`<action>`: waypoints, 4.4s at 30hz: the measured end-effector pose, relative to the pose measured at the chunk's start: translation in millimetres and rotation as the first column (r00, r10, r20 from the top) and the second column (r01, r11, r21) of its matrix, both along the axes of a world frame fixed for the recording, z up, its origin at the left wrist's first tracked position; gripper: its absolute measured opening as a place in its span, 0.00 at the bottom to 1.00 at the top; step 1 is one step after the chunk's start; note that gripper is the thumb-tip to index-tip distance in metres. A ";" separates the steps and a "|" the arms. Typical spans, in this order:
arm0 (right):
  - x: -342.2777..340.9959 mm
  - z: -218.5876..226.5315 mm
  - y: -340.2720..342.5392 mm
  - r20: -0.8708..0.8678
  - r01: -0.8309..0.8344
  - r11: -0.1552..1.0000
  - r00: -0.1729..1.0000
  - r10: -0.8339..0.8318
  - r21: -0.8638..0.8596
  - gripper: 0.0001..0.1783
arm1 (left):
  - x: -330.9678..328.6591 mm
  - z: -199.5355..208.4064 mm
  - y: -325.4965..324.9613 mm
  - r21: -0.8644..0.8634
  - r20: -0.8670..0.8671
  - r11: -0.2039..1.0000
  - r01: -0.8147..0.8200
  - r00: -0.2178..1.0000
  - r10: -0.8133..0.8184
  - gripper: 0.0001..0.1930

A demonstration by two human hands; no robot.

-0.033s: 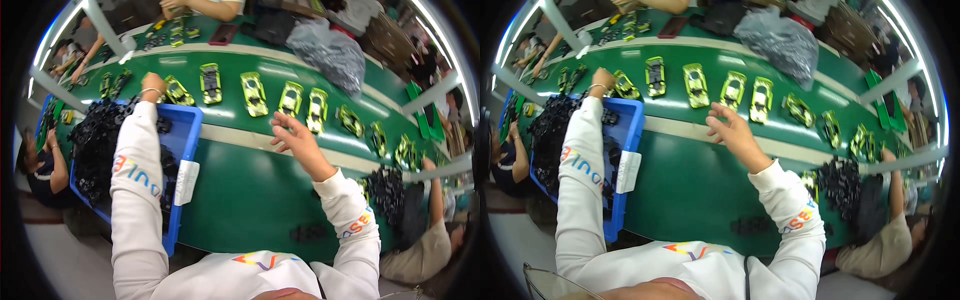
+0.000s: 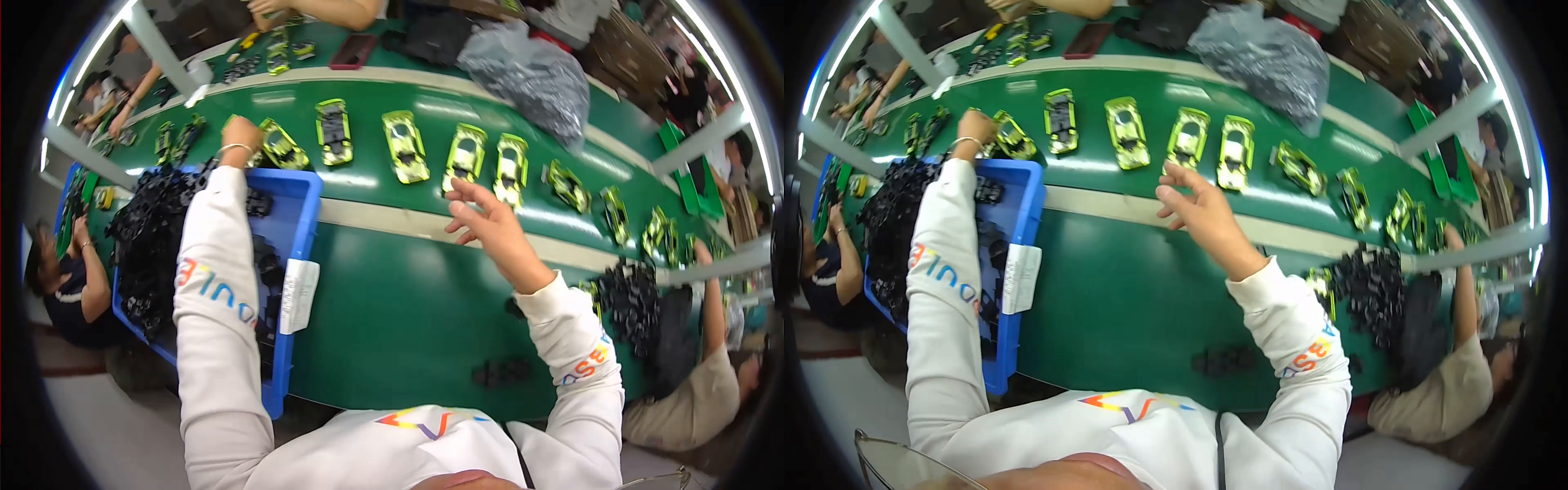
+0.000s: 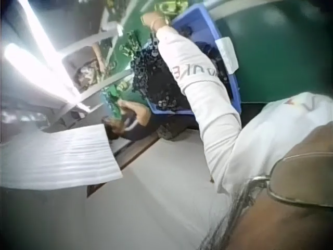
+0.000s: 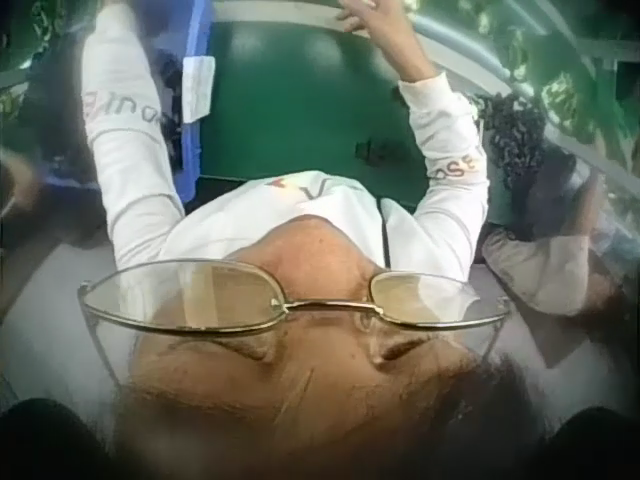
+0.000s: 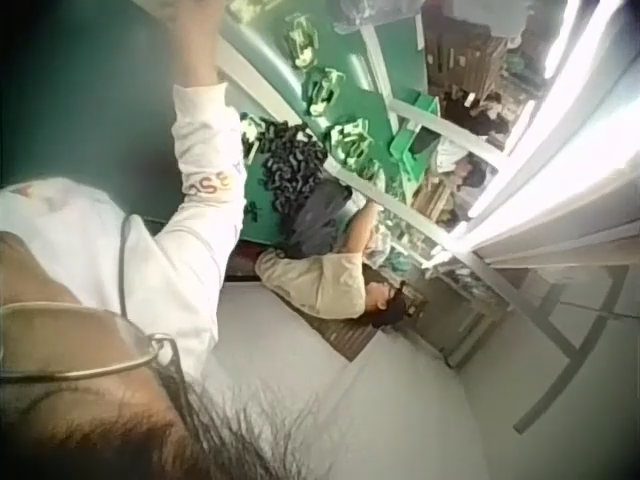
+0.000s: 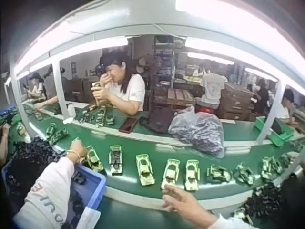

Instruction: The person assembles toy cars by hand, fitting black plastic interior parts into toy car bodies and placing the assembled cars onto the conveyor belt.

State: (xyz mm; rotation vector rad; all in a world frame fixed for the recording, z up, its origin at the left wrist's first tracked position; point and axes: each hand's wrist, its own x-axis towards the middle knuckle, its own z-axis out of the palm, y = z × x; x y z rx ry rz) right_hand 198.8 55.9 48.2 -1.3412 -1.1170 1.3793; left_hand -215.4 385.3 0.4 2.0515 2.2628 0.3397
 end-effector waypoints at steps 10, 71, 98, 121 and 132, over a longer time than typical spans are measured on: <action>108.8 25.8 -133.9 -0.004 0.323 0.946 0.946 -0.323 0.034 0.25 | 108.1 133.3 -36.1 0.047 0.411 0.897 0.439 0.810 -0.418 0.14; 79.5 9.3 -36.9 0.666 -0.225 0.876 0.733 -0.137 0.427 0.06 | 252.1 -11.3 -154.8 0.415 0.350 0.908 0.053 0.912 -0.214 0.16; -254.6 18.9 67.4 0.976 -0.955 0.250 0.188 0.108 0.157 0.12 | 184.4 -18.6 -387.6 -0.127 0.883 0.968 0.215 -0.421 0.209 0.22; -22.3 24.5 -46.3 0.450 -0.496 0.733 0.846 0.286 0.466 0.16 | 168.8 0.0 -379.0 -0.183 0.738 0.935 0.304 -0.586 0.335 0.19; -28.4 -23.4 -3.1 0.815 -0.766 0.456 0.563 0.134 0.454 0.19 | 170.0 -4.9 -391.5 -0.180 0.862 0.969 0.168 -0.447 0.238 0.23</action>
